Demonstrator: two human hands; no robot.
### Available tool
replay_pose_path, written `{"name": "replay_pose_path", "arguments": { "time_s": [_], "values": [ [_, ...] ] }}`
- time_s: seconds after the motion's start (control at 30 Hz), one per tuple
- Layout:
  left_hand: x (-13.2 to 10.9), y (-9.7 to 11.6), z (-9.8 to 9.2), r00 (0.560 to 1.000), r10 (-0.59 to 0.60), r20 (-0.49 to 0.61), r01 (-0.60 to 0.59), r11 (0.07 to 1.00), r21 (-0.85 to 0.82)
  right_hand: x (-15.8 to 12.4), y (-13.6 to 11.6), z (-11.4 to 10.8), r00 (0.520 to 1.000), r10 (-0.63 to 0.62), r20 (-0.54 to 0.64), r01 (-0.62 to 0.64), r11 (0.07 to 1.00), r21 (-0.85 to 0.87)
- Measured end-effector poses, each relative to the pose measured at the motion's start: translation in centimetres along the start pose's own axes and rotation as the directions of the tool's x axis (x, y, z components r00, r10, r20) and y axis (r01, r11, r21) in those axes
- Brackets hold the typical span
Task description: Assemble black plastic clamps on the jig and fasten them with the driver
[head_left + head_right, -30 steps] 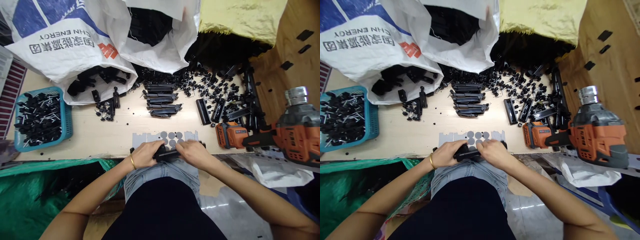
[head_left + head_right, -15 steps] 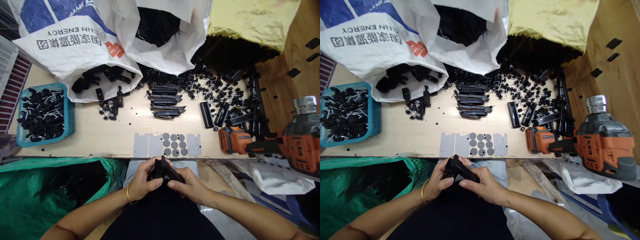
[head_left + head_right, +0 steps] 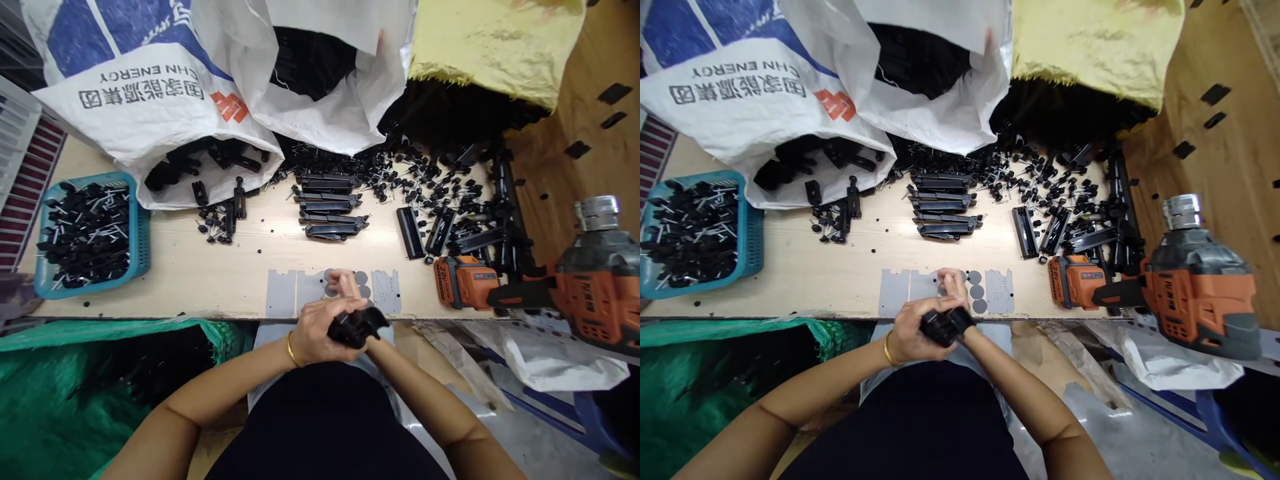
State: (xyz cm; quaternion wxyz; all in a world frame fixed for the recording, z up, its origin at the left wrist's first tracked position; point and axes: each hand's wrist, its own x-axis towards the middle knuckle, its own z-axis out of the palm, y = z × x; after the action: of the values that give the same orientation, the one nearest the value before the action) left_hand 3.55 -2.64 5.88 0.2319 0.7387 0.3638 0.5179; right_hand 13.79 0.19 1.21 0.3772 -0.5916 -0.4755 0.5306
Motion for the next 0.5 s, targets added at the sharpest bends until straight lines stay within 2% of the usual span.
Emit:
{"name": "replay_pose_path", "arguments": {
  "time_s": [0.07,0.1,0.13,0.17,0.23,0.3,0.37,0.4,0.5],
  "values": [
    [0.0,-2.7,0.7,0.991,0.112,0.068,-0.124,0.97,0.21,2.8,0.2,-3.7,0.996,-0.043,-0.075,0.035,0.993,-0.114],
    [0.1,-4.1,1.2,0.986,0.129,0.105,-0.155,0.94,0.304,4.4,0.1,-5.8,0.97,-0.167,-0.176,0.099,0.936,-0.339],
    [0.2,-5.5,1.6,0.982,0.127,0.142,-0.172,0.907,0.384,5.9,0.0,-7.9,0.927,-0.269,-0.26,0.089,0.833,-0.546],
    [0.5,-6.8,2.1,0.978,0.105,0.178,-0.176,0.877,0.446,7.3,-0.1,-9.8,0.905,-0.312,-0.288,0.032,0.727,-0.686],
    [1.0,-8.9,3.1,0.964,0.025,0.266,-0.166,0.835,0.525,9.9,-0.3,-12.5,0.899,-0.305,-0.313,-0.105,0.544,-0.833],
    [1.4,-10.2,3.9,0.937,-0.061,0.343,-0.151,0.817,0.556,11.6,-0.4,-13.8,0.922,-0.252,-0.294,-0.166,0.428,-0.889],
    [1.6,-10.6,4.3,0.92,-0.087,0.381,-0.147,0.826,0.543,12.5,-0.4,-14.2,0.931,-0.239,-0.274,-0.169,0.385,-0.908],
    [1.6,-10.6,4.2,0.92,-0.084,0.383,-0.144,0.837,0.528,12.4,-0.4,-14.2,0.927,-0.258,-0.272,-0.157,0.391,-0.907],
    [1.6,-10.5,2.5,0.948,-0.063,0.311,-0.107,0.859,0.5,10.6,-0.1,-14.7,0.911,-0.336,-0.24,-0.051,0.485,-0.873]
  ]
}}
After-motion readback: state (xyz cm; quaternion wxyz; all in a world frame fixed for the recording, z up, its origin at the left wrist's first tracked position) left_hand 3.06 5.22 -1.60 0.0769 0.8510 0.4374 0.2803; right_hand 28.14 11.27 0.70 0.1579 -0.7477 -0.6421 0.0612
